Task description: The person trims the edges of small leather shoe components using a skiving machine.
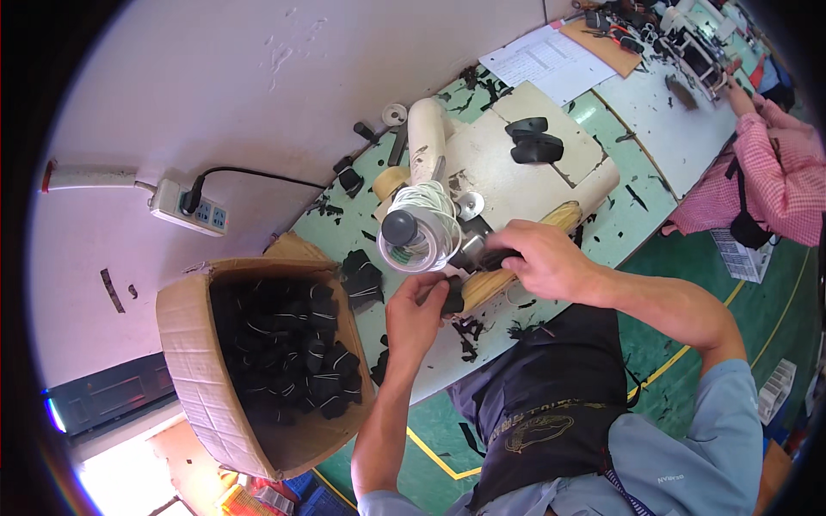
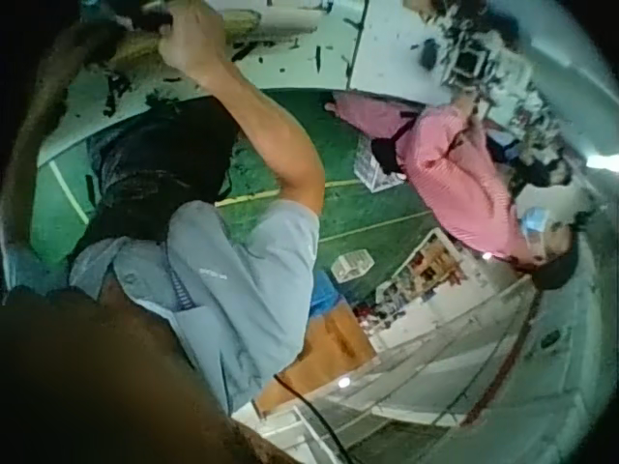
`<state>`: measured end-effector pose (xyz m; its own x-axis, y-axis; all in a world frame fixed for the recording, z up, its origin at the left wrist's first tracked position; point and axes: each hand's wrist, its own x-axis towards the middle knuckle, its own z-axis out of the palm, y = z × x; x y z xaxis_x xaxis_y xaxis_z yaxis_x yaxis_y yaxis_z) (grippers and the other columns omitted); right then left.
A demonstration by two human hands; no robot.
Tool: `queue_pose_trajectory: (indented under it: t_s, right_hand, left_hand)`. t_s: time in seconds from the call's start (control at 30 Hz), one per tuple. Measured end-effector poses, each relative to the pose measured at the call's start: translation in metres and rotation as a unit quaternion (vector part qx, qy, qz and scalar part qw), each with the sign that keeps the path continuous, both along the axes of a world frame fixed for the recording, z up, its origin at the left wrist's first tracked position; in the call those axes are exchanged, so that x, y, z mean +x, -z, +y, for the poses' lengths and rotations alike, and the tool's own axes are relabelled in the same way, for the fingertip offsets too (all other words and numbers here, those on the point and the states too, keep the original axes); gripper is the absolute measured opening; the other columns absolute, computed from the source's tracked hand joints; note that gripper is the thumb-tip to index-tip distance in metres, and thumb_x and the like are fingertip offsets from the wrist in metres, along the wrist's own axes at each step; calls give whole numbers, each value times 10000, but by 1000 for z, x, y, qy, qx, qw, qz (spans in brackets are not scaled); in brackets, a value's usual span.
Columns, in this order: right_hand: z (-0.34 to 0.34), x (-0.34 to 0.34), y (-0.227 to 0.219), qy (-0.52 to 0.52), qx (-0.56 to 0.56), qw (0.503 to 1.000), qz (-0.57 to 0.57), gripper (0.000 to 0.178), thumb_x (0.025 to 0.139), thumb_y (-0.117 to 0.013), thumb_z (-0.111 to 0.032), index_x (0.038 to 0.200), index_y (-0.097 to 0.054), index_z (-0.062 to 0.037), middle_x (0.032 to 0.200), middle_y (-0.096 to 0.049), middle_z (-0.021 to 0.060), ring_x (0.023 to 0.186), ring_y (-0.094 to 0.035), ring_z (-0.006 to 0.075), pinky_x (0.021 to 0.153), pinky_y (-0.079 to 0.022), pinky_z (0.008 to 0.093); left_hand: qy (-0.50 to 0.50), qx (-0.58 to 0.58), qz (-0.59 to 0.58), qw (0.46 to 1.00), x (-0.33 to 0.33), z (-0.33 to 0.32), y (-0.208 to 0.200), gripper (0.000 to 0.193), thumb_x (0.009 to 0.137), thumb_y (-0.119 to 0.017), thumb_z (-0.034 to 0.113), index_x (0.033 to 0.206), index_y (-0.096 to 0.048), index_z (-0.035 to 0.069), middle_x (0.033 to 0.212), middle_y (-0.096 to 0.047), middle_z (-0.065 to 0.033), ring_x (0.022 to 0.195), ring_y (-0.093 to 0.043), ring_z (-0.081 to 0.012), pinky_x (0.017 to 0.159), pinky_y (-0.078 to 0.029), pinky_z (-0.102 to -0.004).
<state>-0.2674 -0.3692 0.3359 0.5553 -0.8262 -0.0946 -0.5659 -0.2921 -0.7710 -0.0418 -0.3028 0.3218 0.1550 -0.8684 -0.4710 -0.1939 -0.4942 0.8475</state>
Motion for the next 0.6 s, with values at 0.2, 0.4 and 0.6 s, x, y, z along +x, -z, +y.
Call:
queue_pose_trajectory:
  t_s: [0.2,0.4,0.6]
  right_hand:
    - [2,20,6,-14,-34,998,-57,200,794,-661,16,984,-679,-44,969,-620,136,967,-609,343,840,-491,411]
    - [5,4,4,17,-87,996,-11,270,795,-666,10,1058,-655,-49,958,-624,126,925,-602,353,817,-490,440]
    - [3,-7,3,-5,-92,996,0,246,798,-681,-5,1040,-660,-42,969,-636,123,922,-610,347,791,-495,441]
  left_hand:
    - [12,13,-107,994,-14,-11,5,281,918,-685,152,1132,-667,-29,953,-742,-135,668,-662,-125,539,-504,-273]
    - [7,-30,71,997,0,9,-3,263,944,-632,57,1178,-641,-62,1038,-724,-120,804,-690,-146,631,-561,-290]
    - [18,49,88,995,13,11,-1,242,937,-660,103,1102,-663,-74,908,-709,-115,708,-679,-146,545,-544,-261]
